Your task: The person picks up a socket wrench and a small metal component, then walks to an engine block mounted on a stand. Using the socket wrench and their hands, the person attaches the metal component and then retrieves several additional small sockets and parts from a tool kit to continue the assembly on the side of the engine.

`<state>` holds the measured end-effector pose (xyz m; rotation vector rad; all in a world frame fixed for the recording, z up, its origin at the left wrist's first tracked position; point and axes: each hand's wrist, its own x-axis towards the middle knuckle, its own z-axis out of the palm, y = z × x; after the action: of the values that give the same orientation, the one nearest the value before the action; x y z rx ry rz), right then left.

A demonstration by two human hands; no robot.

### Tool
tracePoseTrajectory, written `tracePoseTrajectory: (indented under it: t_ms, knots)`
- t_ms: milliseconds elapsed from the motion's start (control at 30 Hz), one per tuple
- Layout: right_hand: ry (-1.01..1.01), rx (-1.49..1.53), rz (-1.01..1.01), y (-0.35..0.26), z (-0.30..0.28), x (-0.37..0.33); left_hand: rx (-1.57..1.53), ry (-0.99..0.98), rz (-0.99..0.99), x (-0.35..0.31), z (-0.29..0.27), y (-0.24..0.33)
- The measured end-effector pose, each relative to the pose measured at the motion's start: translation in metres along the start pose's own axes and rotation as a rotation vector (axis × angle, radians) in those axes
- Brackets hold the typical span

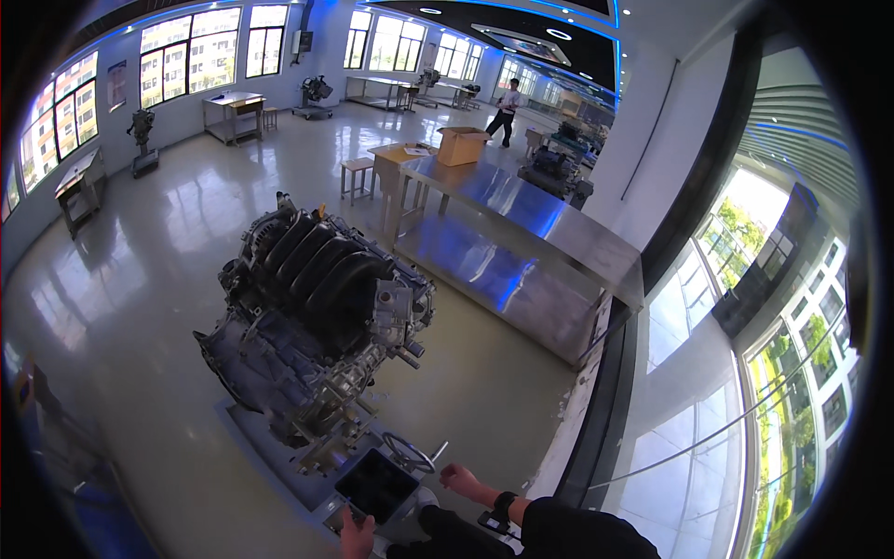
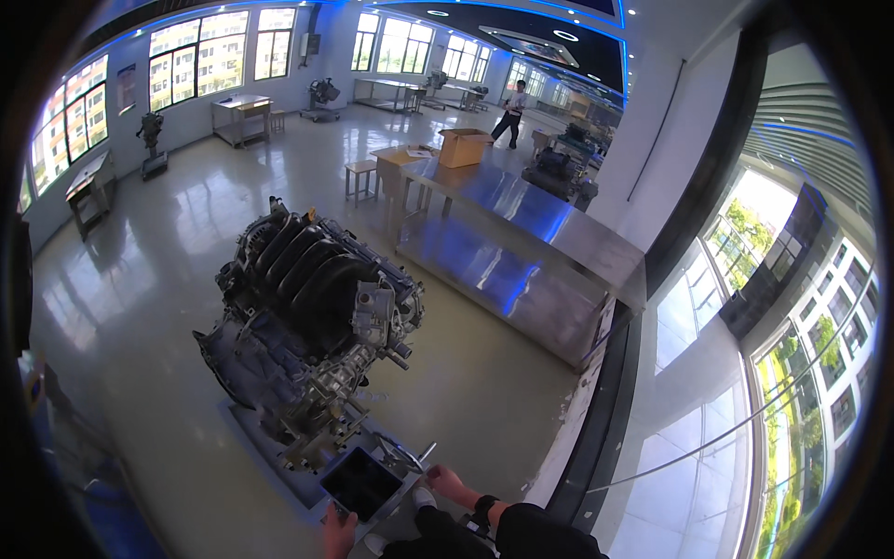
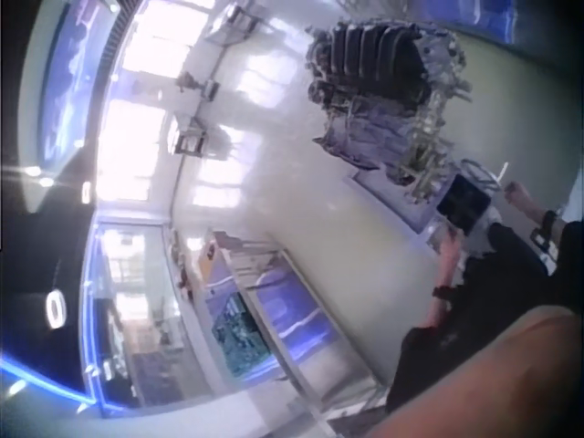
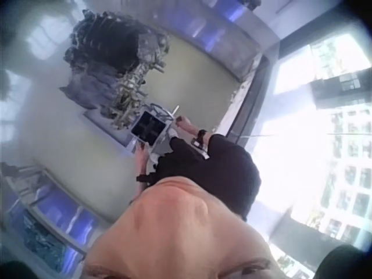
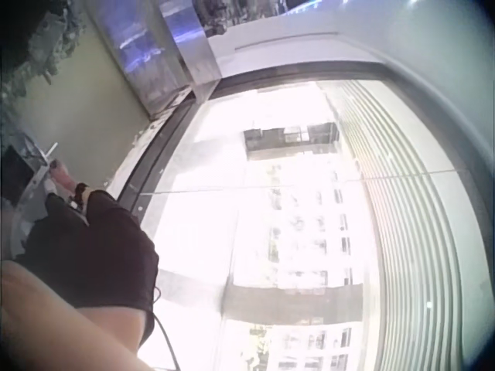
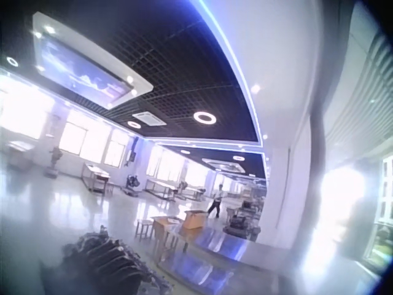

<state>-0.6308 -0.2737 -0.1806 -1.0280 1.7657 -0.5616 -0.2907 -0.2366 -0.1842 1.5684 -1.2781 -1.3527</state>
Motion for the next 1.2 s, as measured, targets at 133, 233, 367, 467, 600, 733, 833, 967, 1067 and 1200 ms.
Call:
tracePoseTrajectory:
  t_ms: [133, 233, 367, 467, 600, 733, 833, 967, 1067, 1200]
  knots:
    - [0.103, -0.057, -0.086, -0.010, 0.009, -0.023, 0.004, -0.004, -0.065, -0.006, 0.002, 0.012]
    - [0.069, -0.127, -0.139, -0.024, 0.008, -0.032, 0.063, -0.008, -0.102, -0.007, 0.001, 0.016]
    - [0.064, -0.258, -0.133, -0.037, 0.005, -0.036, 0.150, -0.070, -0.104, -0.003, -0.003, 0.012]
    - [0.055, -0.249, -0.149, -0.037, 0.003, -0.036, 0.267, -0.135, -0.179, 0.002, -0.005, 0.006]
    - [0.107, -0.154, -0.207, -0.026, 0.004, -0.031, 0.262, -0.137, -0.079, 0.004, -0.002, -0.002]
    - [0.068, -0.086, -0.228, -0.014, 0.005, -0.029, 0.141, -0.156, -0.121, 0.004, 0.000, -0.001]
    - [-0.006, -0.098, -0.228, -0.008, 0.005, -0.030, 0.118, -0.169, -0.187, 0.001, 0.000, 0.007]
    - [-0.064, -0.127, -0.205, -0.004, 0.006, -0.031, 0.108, -0.137, -0.170, -0.004, 0.002, 0.013]
    - [-0.062, -0.193, -0.195, -0.001, 0.006, -0.031, 0.111, -0.161, -0.199, -0.004, 0.002, 0.006]
    - [-0.056, -0.276, -0.254, 0.001, 0.001, -0.030, 0.031, -0.136, -0.182, 0.002, 0.007, -0.007]
